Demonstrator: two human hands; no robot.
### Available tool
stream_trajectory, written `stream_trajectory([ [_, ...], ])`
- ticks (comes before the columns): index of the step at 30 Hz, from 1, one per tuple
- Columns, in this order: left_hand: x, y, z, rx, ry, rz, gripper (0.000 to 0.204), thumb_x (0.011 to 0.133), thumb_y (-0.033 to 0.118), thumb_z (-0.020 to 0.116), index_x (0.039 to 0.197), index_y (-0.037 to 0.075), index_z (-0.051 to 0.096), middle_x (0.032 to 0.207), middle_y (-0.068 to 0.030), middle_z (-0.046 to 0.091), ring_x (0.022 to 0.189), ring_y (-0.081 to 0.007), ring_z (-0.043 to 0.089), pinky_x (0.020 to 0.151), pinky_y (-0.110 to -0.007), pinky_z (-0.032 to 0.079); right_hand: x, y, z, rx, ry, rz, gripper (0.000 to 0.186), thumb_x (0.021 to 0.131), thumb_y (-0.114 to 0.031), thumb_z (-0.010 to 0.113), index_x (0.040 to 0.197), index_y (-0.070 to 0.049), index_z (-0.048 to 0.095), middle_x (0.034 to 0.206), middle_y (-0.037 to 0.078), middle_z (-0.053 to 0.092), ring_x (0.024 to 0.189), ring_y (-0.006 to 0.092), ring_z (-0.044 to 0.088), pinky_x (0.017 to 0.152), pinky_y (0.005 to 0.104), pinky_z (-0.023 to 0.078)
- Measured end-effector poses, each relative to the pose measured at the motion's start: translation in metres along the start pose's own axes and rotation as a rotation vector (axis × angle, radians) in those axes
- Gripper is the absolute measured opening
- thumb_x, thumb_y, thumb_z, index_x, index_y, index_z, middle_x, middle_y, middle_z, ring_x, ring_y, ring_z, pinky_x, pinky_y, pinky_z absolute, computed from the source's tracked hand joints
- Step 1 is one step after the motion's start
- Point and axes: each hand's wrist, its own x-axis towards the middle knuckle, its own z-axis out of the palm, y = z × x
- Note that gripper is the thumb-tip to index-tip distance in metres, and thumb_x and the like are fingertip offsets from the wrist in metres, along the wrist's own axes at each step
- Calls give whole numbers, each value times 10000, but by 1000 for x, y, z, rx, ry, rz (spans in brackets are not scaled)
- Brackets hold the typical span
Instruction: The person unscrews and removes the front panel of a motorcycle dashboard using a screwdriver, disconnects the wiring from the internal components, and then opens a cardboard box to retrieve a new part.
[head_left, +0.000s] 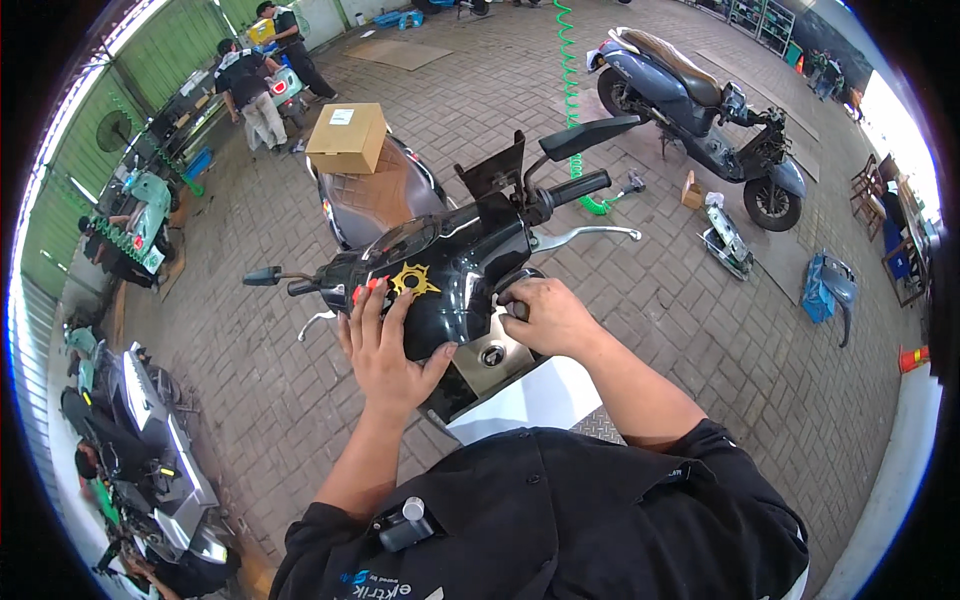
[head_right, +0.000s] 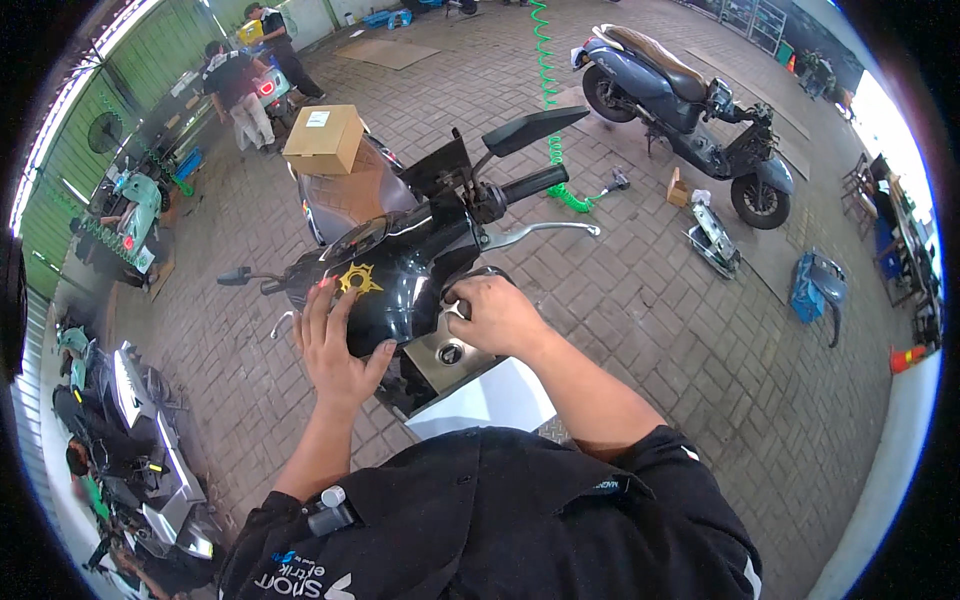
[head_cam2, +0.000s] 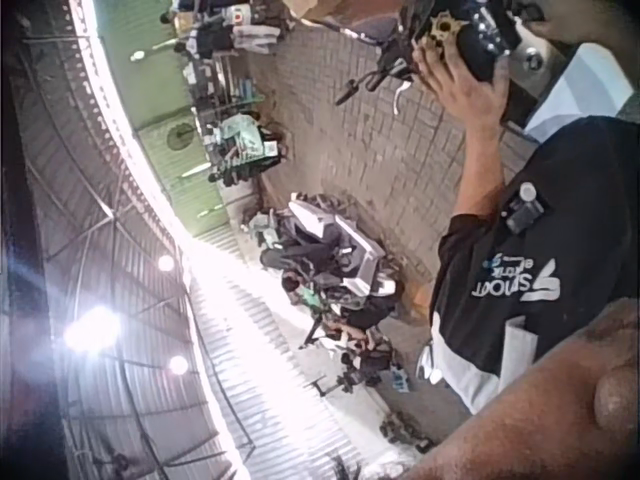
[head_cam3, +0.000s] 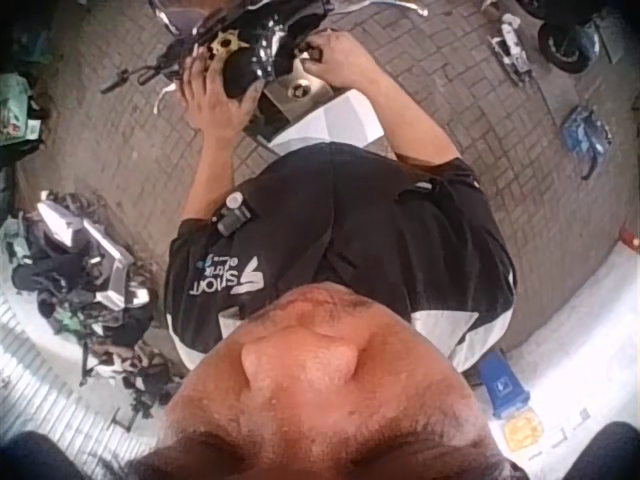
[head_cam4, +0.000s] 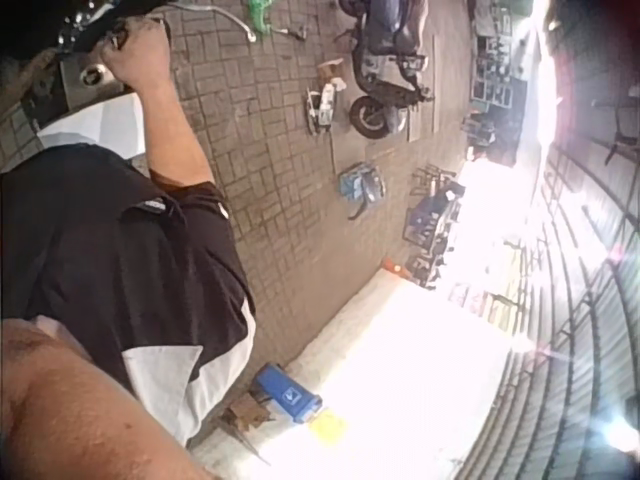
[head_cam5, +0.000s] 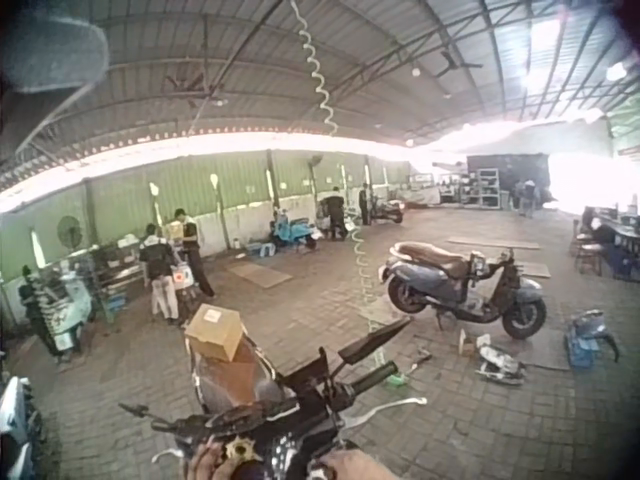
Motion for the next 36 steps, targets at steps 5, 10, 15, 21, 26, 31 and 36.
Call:
stream_trajectory([
  [5, 1, -2, 1, -8, 2, -30, 780, 767, 678, 653, 1301, 110, 619, 1407, -177, 525, 1356, -349, 443, 1147, -553, 208, 7, -3, 12, -174, 4, -84, 275, 781, -244, 647, 892, 7, 675, 885, 185, 677, 885, 373, 666, 803, 451, 543],
  [10, -3, -3, -4, -30, -3, -32, 764, 701, 600, 744, 1276, 113, 617, 1394, -164, 522, 1337, -380, 436, 1135, -569, 235, 17, -3, 21, -154, 23, -92, 255, 742, -237, 643, 816, 6, 654, 842, 193, 659, 860, 378, 663, 792, 468, 538],
  [15, 5, 5, -4, -53, 43, -29, 739, 700, 597, 746, 1265, 134, 630, 1392, -152, 535, 1322, -379, 461, 1114, -574, 257, 19, 12, 6, 31, -75, 13, 227, 707, -203, 690, 842, -20, 683, 843, 207, 673, 817, 393, 654, 743, 453, 528],
  [21, -1, -2, -2, -27, 42, -18, 745, 714, 604, 728, 1266, 113, 632, 1374, -174, 536, 1332, -373, 457, 1112, -565, 259, 28, 9, 5, 182, -237, 18, 214, 735, -176, 653, 854, 0, 673, 770, 205, 656, 723, 339, 647, 685, 408, 513],
  [26, 1, 1, -3, -21, 17, -15, 755, 719, 606, 721, 1277, 107, 630, 1398, -177, 526, 1350, -375, 446, 1116, -573, 256, 27, 16, 0, 342, -345, 141, 170, 787, -154, 673, 856, 1, 659, 713, 114, 658, 671, 185, 617, 640, 343, 496],
  [31, 3, 2, -5, -28, 14, -9, 753, 730, 614, 710, 1270, 95, 633, 1406, -184, 521, 1352, -379, 444, 1119, -580, 255, 14, 22, -1, 432, -367, 284, 318, 843, -309, 753, 865, -8, 652, 728, 94, 648, 668, 154, 598, 634, 331, 482],
  [36, 2, 2, -3, -40, 25, -13, 744, 736, 622, 710, 1267, 106, 634, 1400, -171, 529, 1349, -368, 448, 1128, -568, 237, 8, 18, 8, 212, -237, 164, 337, 805, -284, 773, 895, 8, 631, 789, 175, 654, 732, 289, 638, 691, 404, 496],
])
